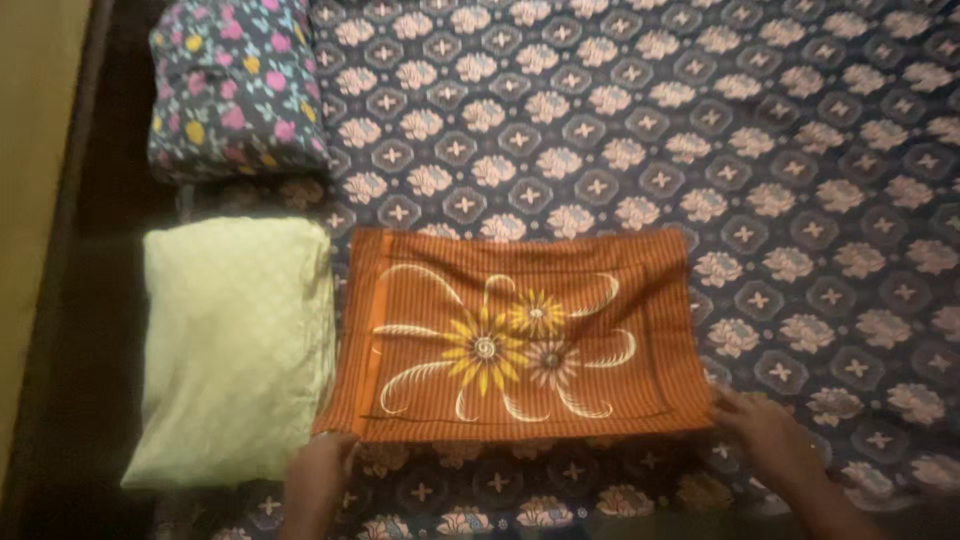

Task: The person folds a yellow pillowcase and a brown patterned cloth by hand on a bed. The person then carries the folded cloth and places it on a wooden cabinet.

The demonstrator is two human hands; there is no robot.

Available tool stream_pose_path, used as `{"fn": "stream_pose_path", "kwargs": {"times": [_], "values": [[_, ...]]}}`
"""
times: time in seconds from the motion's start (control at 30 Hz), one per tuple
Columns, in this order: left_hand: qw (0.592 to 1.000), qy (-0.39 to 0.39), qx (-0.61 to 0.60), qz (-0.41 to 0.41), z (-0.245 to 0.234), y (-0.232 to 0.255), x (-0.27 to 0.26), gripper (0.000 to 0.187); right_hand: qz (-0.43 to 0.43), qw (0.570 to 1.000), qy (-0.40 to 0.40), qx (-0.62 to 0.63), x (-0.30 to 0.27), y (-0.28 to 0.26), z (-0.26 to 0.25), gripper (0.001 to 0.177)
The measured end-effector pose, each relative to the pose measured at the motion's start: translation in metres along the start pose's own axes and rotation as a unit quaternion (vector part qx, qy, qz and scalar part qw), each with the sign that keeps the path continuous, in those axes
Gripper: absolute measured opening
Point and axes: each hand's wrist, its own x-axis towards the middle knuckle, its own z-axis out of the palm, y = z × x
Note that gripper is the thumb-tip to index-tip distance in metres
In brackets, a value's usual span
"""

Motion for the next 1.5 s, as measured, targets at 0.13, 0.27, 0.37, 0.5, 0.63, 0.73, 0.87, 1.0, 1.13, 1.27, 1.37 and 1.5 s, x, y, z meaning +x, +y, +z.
{"fn": "stream_pose_path", "kwargs": {"times": [0.13, 0.27, 0.37, 0.5, 0.63, 0.73, 0.87, 1.0, 1.13, 1.27, 1.37, 1.5], "values": [[0.996, -0.081, 0.044, 0.002, 0.018, -0.011, -0.011, 0.02, -0.044, 0.997, -0.051, -0.043, -0.005, 0.016, 0.03, 0.043], [0.962, -0.215, 0.167, 0.019, 0.029, 0.0, -0.002, 0.02, -0.104, 0.991, -0.073, -0.036, -0.001, 0.033, 0.064, 0.038], [0.95, -0.259, 0.174, 0.005, 0.013, 0.026, 0.013, 0.039, -0.18, 0.983, -0.04, -0.001, 0.008, 0.033, 0.054, 0.028], [0.936, -0.278, 0.211, -0.034, -0.01, 0.073, 0.07, 0.053, -0.038, 0.995, -0.043, 0.08, 0.039, -0.004, -0.001, 0.038], [0.985, -0.138, 0.088, 0.05, -0.015, 0.095, 0.132, 0.039, -0.024, 0.991, 0.084, 0.099, 0.095, -0.028, -0.043, 0.048], [0.983, -0.13, 0.123, 0.051, -0.01, 0.108, 0.184, 0.038, -0.021, 0.991, 0.119, 0.063, 0.143, -0.036, -0.062, 0.064], [0.985, 0.001, 0.121, 0.119, -0.001, 0.122, 0.234, 0.047, -0.009, 0.992, 0.122, 0.037, 0.202, -0.045, -0.075, 0.073], [0.976, -0.017, 0.172, 0.132, 0.008, 0.135, 0.277, 0.049, -0.045, 0.987, 0.148, -0.033, 0.265, -0.04, -0.076, 0.074], [0.981, -0.012, 0.125, 0.15, 0.02, 0.134, 0.305, 0.058, -0.073, 0.988, 0.135, -0.03, 0.298, -0.037, -0.069, 0.072], [0.978, -0.045, 0.159, 0.13, 0.026, 0.126, 0.319, 0.046, 0.005, 0.998, 0.067, -0.001, 0.311, -0.042, -0.076, 0.056], [0.971, -0.063, 0.197, 0.123, 0.023, 0.127, 0.328, 0.041, 0.019, 0.995, 0.028, -0.091, 0.314, -0.052, -0.094, 0.046], [0.958, -0.092, 0.227, 0.152, 0.01, 0.124, 0.333, 0.03, 0.014, 0.992, -0.02, -0.12, 0.308, -0.054, -0.114, 0.027]]}}
